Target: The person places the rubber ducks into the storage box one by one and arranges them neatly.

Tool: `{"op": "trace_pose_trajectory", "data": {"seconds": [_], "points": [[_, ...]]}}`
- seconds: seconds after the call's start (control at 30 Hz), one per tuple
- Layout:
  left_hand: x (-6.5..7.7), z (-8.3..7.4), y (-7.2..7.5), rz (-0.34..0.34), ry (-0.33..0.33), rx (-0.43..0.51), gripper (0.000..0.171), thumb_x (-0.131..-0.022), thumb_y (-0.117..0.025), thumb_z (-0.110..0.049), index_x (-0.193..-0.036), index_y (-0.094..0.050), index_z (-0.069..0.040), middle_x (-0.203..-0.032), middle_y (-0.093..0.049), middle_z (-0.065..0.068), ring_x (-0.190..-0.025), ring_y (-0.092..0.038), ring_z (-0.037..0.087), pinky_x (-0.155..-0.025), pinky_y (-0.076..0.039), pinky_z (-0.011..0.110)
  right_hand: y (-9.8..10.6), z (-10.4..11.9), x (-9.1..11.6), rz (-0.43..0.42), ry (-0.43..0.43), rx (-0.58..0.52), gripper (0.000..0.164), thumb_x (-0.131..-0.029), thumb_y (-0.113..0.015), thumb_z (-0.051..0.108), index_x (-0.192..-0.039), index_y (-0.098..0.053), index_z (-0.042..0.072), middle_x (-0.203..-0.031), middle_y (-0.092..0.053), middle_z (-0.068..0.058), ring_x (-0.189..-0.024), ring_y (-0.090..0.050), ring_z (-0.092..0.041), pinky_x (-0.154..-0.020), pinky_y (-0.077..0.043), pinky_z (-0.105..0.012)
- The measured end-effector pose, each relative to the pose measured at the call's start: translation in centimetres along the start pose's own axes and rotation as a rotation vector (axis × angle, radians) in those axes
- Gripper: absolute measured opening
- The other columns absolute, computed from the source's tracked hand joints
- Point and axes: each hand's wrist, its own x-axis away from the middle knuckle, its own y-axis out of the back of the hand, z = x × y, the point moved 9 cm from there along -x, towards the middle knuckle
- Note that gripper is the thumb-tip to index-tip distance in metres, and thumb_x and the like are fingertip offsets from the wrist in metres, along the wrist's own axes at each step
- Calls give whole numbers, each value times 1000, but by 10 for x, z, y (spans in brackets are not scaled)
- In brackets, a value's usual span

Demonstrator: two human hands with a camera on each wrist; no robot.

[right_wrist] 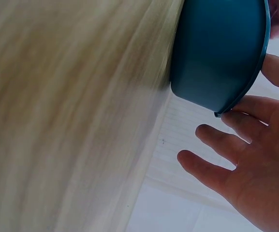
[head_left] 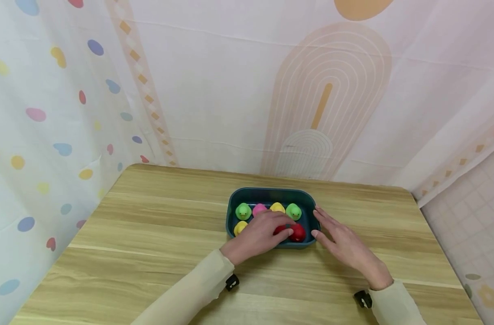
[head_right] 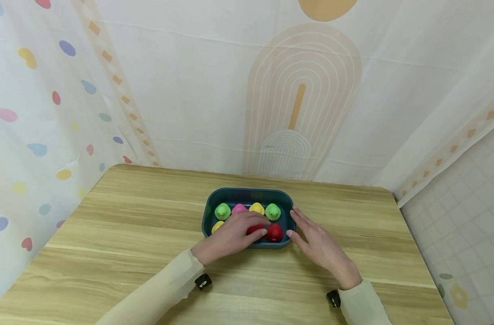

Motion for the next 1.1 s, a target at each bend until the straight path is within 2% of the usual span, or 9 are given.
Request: {"op": "trace_pose_trajectory", "data": {"seconds": [0.13, 0.4, 0.6, 0.7, 0.83, 1.1], "points": [[14, 4, 8, -40, -1, -14, 30, -105, -64, -30, -128, -73, -13, -130, -71, 0, -123, -62, 18, -112, -45, 41, 0, 0, 0, -1, 3, 5, 64, -110, -51, 38, -158, -37, -3, -167, -28, -18, -148, -37, -41, -115, -36, -62], [39, 14, 25, -120, 3, 14, 31, -103, -66, -29, -130, -72, -13, -131, -69, 1, -122, -60, 20, -111, -46, 48, 1, -1, 0, 6, -2, -1, 64, -111, -50, 37, -158, -35, -3, -167, -27, -18, -149, -34, -42, -116, -34, -62], [55, 26, 36, -139, 38, -2, 33, -103, -67, -26, -133, -70, -11, -135, -68, 4, -129, -58, 23, -119, -35, 53, 2, -3, 2, 7, -9, 1, 65, -111, -49, 39, -158, -35, -3, -168, -27, -17, -149, -34, -41, -116, -33, -62], [63, 31, 42, -166, 36, -39, 35, -101, -70, -24, -133, -69, -9, -137, -66, 6, -132, -57, 24, -120, -32, 58, 2, -3, 2, 7, -12, -3, 65, -111, -49, 39, -159, -35, -2, -168, -27, -17, -149, -33, -41, -116, -33, -63], [76, 38, 52, -208, 37, -108, 35, -99, -72, -22, -131, -70, -7, -143, -60, 10, -136, -53, 28, -118, -33, 61, 3, -3, 3, 9, -10, -6, 65, -111, -49, 38, -159, -35, -3, -168, -26, -17, -150, -33, -41, -116, -33, -63], [100, 61, 68, -243, 85, -223, 46, -99, -73, -28, -137, -64, -3, -157, -45, 15, -144, -44, 34, -117, -32, 65, 5, -4, 3, -12, -28, -4, 66, -111, -48, 41, -160, -34, -1, -167, -26, -20, -146, -39, -41, -116, -33, -65]]}}
